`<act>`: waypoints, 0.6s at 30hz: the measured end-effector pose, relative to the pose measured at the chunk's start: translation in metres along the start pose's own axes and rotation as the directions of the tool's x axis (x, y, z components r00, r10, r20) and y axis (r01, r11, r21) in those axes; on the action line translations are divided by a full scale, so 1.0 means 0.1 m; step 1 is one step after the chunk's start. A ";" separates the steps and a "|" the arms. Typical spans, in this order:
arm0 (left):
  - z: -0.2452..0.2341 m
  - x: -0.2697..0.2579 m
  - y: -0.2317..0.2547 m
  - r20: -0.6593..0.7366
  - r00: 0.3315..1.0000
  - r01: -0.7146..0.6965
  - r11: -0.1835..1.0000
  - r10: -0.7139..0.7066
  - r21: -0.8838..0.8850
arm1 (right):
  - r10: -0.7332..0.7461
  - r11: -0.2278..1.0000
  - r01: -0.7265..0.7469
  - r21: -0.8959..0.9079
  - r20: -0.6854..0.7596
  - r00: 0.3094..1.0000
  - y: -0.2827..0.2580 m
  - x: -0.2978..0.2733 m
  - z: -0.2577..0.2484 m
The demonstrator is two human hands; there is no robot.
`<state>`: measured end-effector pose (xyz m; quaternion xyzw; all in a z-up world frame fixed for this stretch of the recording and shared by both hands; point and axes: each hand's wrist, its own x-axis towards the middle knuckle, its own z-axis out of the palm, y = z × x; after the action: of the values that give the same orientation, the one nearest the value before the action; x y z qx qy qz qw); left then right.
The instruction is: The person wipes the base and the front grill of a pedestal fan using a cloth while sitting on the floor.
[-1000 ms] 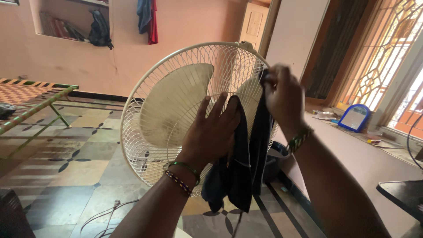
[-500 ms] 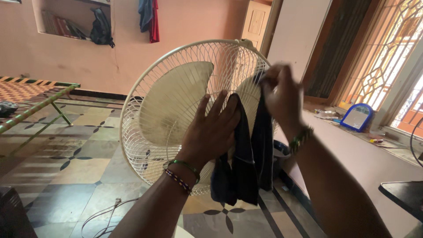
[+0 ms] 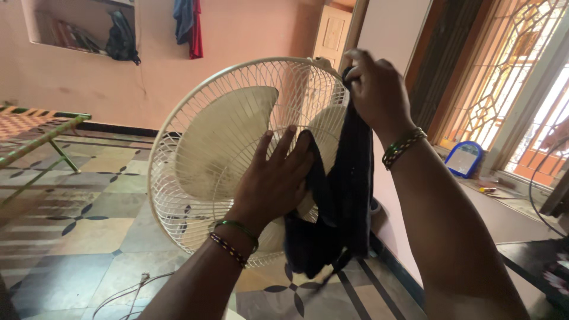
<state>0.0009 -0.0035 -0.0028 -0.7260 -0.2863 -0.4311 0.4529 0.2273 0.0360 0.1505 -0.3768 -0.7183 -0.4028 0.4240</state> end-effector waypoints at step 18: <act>0.05 -0.05 0.01 -0.066 0.998 0.010 0.998 -0.005 0.067 | 0.162 0.947 -0.148 0.286 -0.025 0.986 -0.15 -0.38 0.20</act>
<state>0.0013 0.0003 -0.0090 -0.6946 -0.2882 -0.4466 0.4847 0.2213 0.0404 0.1050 -0.3577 -0.7263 -0.2701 0.5212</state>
